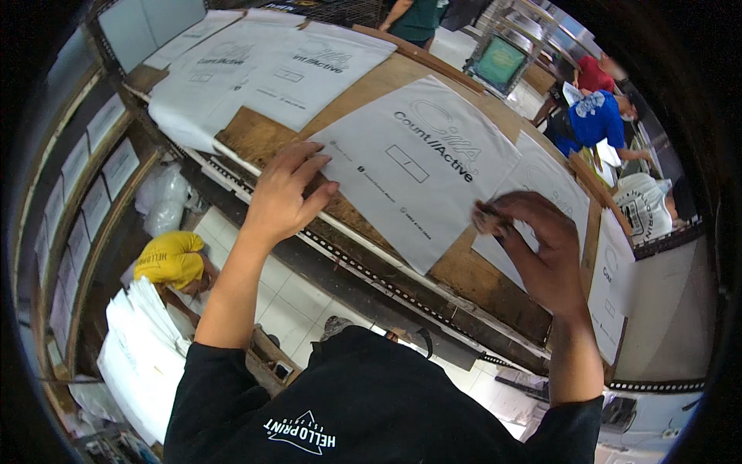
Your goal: The person applies adhesive labels to printed plastic bags by hand, using a small scraping tool to smooth them down.
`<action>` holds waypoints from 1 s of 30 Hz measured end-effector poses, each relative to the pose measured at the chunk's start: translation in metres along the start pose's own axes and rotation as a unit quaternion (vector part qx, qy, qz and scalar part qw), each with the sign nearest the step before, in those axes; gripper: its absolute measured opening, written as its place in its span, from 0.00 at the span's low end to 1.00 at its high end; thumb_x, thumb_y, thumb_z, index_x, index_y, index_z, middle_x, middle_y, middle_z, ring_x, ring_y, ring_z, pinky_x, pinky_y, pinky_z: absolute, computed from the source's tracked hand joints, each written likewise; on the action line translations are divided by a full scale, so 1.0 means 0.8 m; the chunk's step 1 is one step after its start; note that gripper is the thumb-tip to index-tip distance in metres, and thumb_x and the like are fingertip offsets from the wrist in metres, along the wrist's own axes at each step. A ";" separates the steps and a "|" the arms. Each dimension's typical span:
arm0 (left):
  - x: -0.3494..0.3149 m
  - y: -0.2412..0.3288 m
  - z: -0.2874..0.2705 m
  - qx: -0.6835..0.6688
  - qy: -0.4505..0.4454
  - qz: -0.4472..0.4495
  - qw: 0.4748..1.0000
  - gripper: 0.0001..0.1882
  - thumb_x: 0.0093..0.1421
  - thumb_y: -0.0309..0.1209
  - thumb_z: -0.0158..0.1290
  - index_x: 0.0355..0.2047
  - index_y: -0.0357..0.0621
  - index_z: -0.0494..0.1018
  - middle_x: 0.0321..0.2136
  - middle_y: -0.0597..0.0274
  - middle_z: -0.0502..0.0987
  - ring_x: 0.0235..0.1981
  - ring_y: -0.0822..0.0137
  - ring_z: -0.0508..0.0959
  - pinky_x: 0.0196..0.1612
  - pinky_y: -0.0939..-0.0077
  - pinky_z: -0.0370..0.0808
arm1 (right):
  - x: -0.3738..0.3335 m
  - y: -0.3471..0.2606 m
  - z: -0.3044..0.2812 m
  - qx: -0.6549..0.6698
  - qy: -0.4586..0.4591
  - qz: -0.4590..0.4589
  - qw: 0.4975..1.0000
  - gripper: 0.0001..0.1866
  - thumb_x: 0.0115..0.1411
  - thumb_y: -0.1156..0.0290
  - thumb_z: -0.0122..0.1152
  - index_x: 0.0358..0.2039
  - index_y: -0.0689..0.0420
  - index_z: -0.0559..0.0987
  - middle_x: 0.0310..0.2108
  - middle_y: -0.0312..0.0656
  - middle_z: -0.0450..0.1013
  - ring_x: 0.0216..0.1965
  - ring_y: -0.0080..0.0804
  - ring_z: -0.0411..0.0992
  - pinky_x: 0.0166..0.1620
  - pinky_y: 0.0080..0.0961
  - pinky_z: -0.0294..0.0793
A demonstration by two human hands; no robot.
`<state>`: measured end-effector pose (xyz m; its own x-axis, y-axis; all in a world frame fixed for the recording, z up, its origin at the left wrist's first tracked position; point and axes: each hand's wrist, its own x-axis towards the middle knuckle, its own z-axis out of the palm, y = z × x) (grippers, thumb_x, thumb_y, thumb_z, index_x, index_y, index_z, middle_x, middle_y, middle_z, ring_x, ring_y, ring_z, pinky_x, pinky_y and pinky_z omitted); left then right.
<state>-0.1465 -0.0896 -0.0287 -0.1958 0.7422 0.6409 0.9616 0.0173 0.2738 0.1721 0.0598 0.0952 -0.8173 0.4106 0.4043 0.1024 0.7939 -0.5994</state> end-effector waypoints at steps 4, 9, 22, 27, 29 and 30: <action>-0.015 -0.017 0.008 0.010 0.031 0.006 0.999 0.22 0.56 0.40 0.62 0.45 0.36 0.77 0.51 0.46 0.76 0.55 0.40 0.74 0.58 0.51 0.71 | 0.095 0.003 0.068 -0.082 -0.043 -0.126 0.988 0.11 0.59 0.80 0.61 0.42 0.57 0.82 0.41 0.43 0.80 0.45 0.43 0.77 0.52 0.36 0.74; -0.007 -0.020 0.017 -0.002 0.041 0.020 0.999 0.23 0.52 0.40 0.62 0.42 0.35 0.77 0.48 0.45 0.76 0.52 0.42 0.75 0.60 0.49 0.69 | 0.179 0.054 0.157 -0.128 -0.047 -0.229 0.964 0.10 0.59 0.78 0.59 0.40 0.55 0.83 0.39 0.41 0.79 0.43 0.45 0.75 0.51 0.40 0.73; -0.012 -0.019 0.025 0.038 0.081 -0.005 0.996 0.17 0.50 0.41 0.59 0.33 0.39 0.76 0.40 0.50 0.76 0.46 0.49 0.76 0.60 0.49 0.68 | 0.236 0.082 0.211 -0.234 -0.134 -0.266 0.926 0.10 0.59 0.75 0.58 0.39 0.54 0.84 0.36 0.39 0.78 0.45 0.41 0.74 0.54 0.38 0.68; -0.009 -0.019 0.027 0.046 0.095 -0.001 0.994 0.17 0.49 0.40 0.59 0.32 0.40 0.75 0.40 0.51 0.76 0.47 0.50 0.76 0.60 0.50 0.67 | 0.227 0.064 0.187 -0.284 -0.218 -0.248 0.900 0.11 0.58 0.76 0.58 0.39 0.52 0.85 0.37 0.36 0.79 0.43 0.38 0.73 0.56 0.37 0.65; -0.012 -0.021 0.027 0.047 0.094 0.000 0.994 0.17 0.49 0.40 0.59 0.33 0.40 0.75 0.40 0.51 0.76 0.47 0.50 0.76 0.60 0.50 0.67 | 0.205 0.063 0.171 -0.293 -0.239 -0.258 0.889 0.12 0.58 0.76 0.58 0.40 0.51 0.85 0.37 0.35 0.79 0.43 0.35 0.73 0.57 0.36 0.64; -0.013 -0.022 0.029 0.046 0.093 0.000 0.995 0.17 0.48 0.39 0.59 0.33 0.40 0.75 0.40 0.52 0.76 0.47 0.49 0.76 0.60 0.50 0.67 | 0.191 0.062 0.162 -0.293 -0.243 -0.254 0.889 0.13 0.58 0.76 0.57 0.40 0.51 0.85 0.37 0.34 0.79 0.43 0.34 0.73 0.57 0.36 0.64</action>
<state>-0.1573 -0.0823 -0.0569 -0.2195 0.6057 0.7648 0.9735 0.0841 0.2128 -0.0215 0.1038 0.0374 -0.9765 -0.1964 0.0889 -0.1880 0.9776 0.0950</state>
